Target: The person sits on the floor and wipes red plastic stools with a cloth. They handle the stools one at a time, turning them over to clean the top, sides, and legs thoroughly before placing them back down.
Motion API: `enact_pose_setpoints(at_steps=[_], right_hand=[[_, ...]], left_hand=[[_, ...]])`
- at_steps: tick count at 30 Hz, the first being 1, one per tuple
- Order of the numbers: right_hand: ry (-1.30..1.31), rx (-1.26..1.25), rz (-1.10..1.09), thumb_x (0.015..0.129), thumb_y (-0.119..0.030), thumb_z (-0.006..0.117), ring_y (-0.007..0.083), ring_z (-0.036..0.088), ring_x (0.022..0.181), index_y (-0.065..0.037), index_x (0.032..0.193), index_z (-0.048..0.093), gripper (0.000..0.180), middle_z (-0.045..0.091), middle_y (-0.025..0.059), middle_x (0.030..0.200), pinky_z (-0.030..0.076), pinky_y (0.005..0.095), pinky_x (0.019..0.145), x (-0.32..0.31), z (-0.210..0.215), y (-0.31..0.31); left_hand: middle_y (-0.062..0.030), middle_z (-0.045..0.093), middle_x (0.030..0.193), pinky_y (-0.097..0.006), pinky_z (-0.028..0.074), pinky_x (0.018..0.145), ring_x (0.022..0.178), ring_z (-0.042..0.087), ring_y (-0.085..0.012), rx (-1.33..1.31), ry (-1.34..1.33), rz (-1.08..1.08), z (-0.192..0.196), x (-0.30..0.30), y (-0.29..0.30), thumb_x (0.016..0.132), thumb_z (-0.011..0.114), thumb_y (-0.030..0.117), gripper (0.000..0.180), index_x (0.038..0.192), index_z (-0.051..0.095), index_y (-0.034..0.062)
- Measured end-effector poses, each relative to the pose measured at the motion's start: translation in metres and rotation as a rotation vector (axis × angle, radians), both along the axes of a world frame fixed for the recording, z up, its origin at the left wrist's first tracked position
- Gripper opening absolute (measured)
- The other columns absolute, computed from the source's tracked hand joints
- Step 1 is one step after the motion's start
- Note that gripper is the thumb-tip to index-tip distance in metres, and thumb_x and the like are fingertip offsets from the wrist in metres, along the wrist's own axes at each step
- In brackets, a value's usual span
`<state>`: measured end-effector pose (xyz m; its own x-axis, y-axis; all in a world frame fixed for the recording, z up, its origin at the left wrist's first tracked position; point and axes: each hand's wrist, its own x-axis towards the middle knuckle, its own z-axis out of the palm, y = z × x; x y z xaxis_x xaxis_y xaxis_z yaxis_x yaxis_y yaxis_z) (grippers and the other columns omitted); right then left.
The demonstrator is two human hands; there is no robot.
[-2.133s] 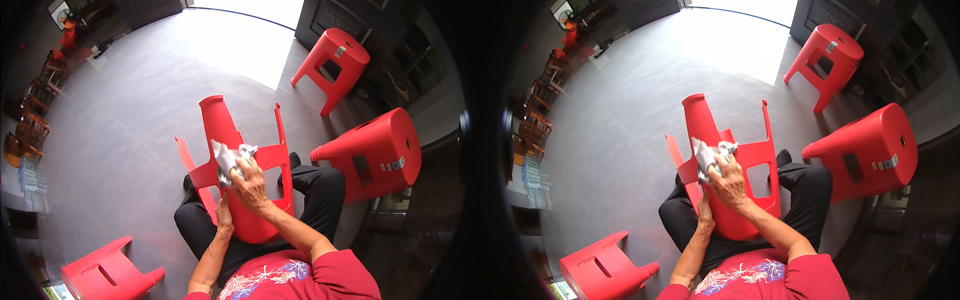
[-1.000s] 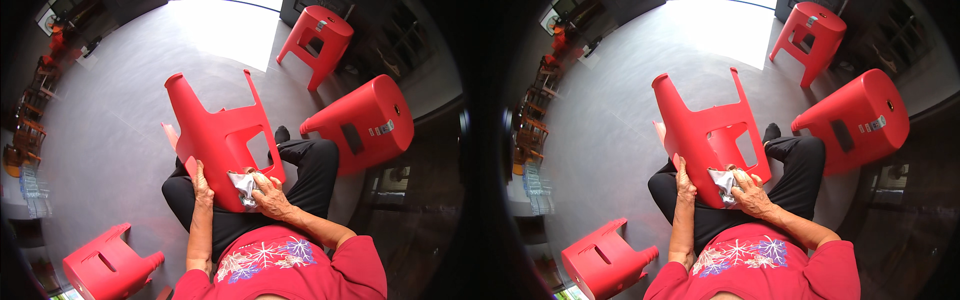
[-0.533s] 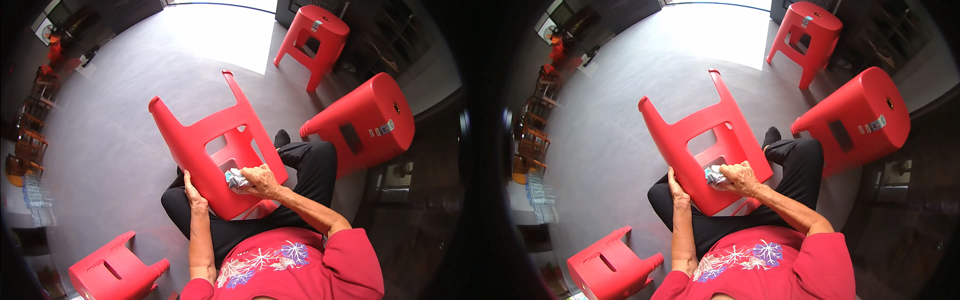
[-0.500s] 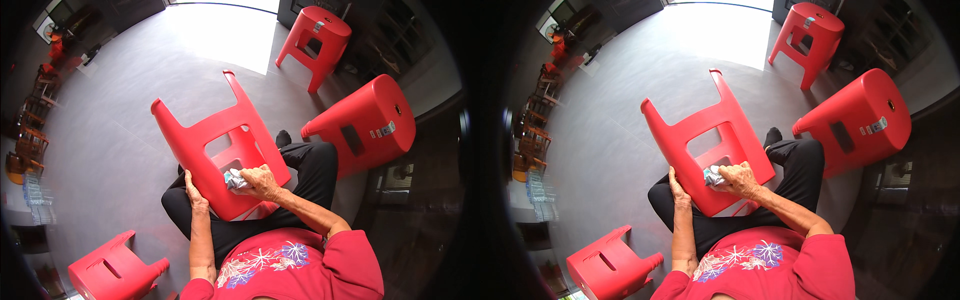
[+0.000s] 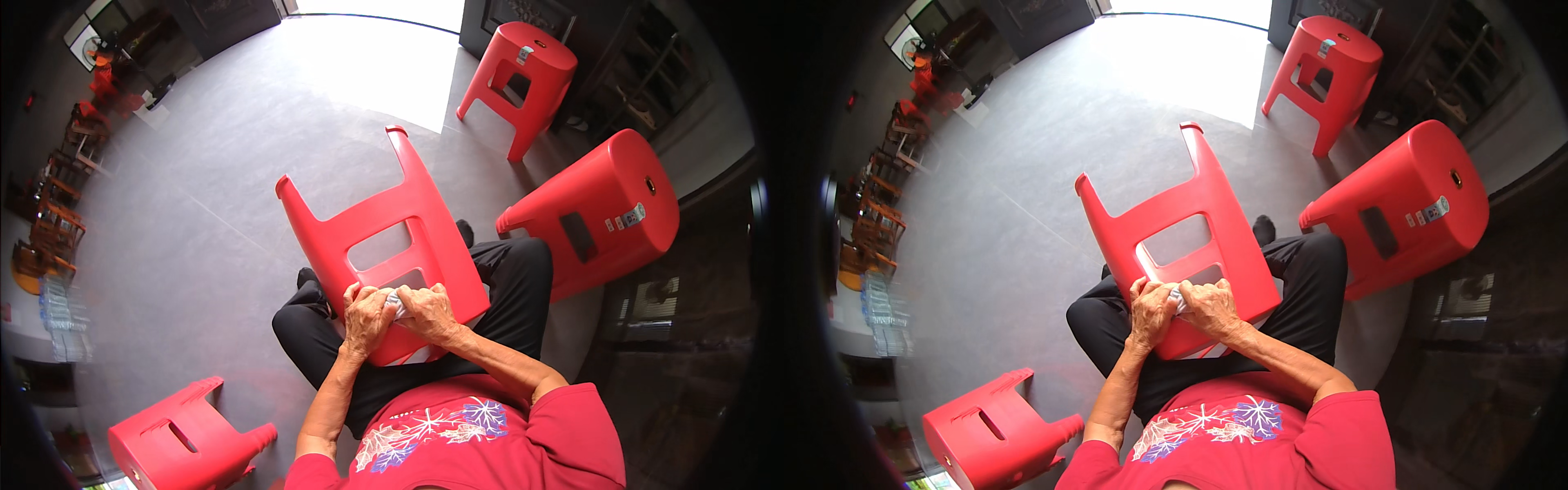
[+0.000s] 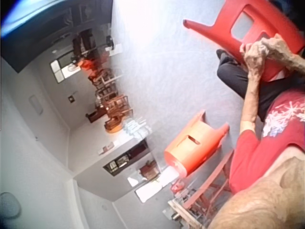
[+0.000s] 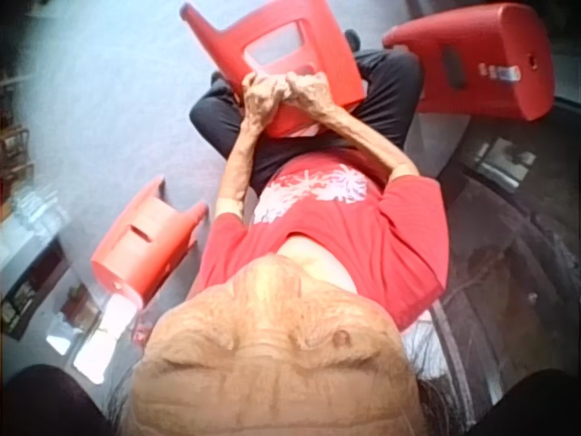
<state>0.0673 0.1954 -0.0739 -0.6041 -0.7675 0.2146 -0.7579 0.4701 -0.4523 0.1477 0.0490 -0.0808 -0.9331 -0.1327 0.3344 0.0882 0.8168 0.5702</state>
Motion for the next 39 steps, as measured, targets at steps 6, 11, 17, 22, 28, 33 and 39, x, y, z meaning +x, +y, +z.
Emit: enact_pose_setpoints(at_steps=[6, 11, 17, 22, 28, 33, 39], right_hand=[[-0.151, -0.071, 0.109, 0.074, -0.026, 0.071, 0.0286, 0.062, 0.067, -0.007, 0.099, 0.050, 0.038, 0.060, 0.0104, 0.072, 0.039, 0.0407, 0.063, -0.002, -0.007, 0.014], [-0.551, -0.336, 0.019, 0.079, -0.011, 0.071, 0.0297, 0.068, 0.083, -0.002, 0.101, 0.047, 0.033, 0.066, 0.0161, 0.088, 0.052, 0.0371, 0.071, -0.016, 0.019, 0.021], [-0.017, -0.383, -0.249, 0.077, -0.008, 0.067, 0.0324, 0.061, 0.091, -0.002, 0.112, 0.050, 0.040, 0.061, 0.0145, 0.104, 0.047, 0.0431, 0.075, -0.082, 0.022, 0.013], [0.158, -0.060, -0.300, 0.080, -0.031, 0.065, 0.0422, 0.037, 0.125, -0.007, 0.130, 0.047, 0.058, 0.036, 0.0196, 0.140, 0.033, 0.0511, 0.099, -0.100, -0.059, -0.048], [0.199, -0.008, -0.074, 0.078, -0.043, 0.063, 0.0444, 0.030, 0.131, -0.008, 0.127, 0.051, 0.062, 0.033, 0.0222, 0.143, 0.024, 0.0535, 0.104, -0.110, -0.047, -0.107], [0.210, -0.176, 0.170, 0.076, -0.040, 0.065, 0.0391, 0.038, 0.126, -0.007, 0.122, 0.051, 0.058, 0.047, 0.0193, 0.128, 0.025, 0.0493, 0.107, -0.065, -0.052, -0.143], [0.257, -0.130, -0.175, 0.074, -0.041, 0.072, 0.0365, 0.041, 0.125, -0.004, 0.127, 0.047, 0.070, 0.045, 0.0169, 0.132, 0.033, 0.0474, 0.104, -0.147, -0.067, -0.109]], left_hand=[[-0.0093, 0.066, 0.102, -0.038, 0.035, 0.080, 0.087, 0.061, -0.0242, -0.109, -0.194, -0.031, 0.007, 0.001, 0.001, 0.079, 0.046, 0.071, 0.078, 0.120, 0.058, 0.0056], [-0.0064, 0.065, 0.079, -0.037, 0.037, 0.076, 0.075, 0.058, -0.0226, -0.100, -0.272, -0.150, -0.009, 0.003, -0.007, 0.077, 0.059, 0.062, 0.059, 0.099, 0.066, 0.0073], [-0.0015, 0.052, 0.059, -0.035, 0.032, 0.070, 0.069, 0.048, -0.0190, -0.165, -0.221, -0.264, -0.015, 0.007, -0.008, 0.070, 0.072, 0.051, 0.045, 0.053, 0.059, 0.0109], [-0.0010, 0.049, 0.057, -0.036, 0.031, 0.069, 0.068, 0.045, -0.0189, -0.095, -0.225, -0.286, -0.020, 0.004, -0.008, 0.067, 0.074, 0.049, 0.045, 0.051, 0.056, 0.0108], [-0.0014, 0.051, 0.057, -0.038, 0.030, 0.069, 0.068, 0.046, -0.0197, -0.095, -0.292, -0.255, -0.023, 0.007, -0.013, 0.067, 0.072, 0.051, 0.047, 0.050, 0.056, 0.0106], [-0.0017, 0.054, 0.058, -0.039, 0.031, 0.070, 0.071, 0.049, -0.0197, -0.084, -0.295, -0.280, -0.033, 0.012, -0.012, 0.066, 0.072, 0.051, 0.044, 0.053, 0.060, 0.0105], [-0.0006, 0.055, 0.062, -0.038, 0.030, 0.071, 0.072, 0.048, -0.0185, -0.074, -0.397, -0.300, -0.030, 0.010, -0.015, 0.067, 0.072, 0.051, 0.043, 0.054, 0.059, 0.0116]])
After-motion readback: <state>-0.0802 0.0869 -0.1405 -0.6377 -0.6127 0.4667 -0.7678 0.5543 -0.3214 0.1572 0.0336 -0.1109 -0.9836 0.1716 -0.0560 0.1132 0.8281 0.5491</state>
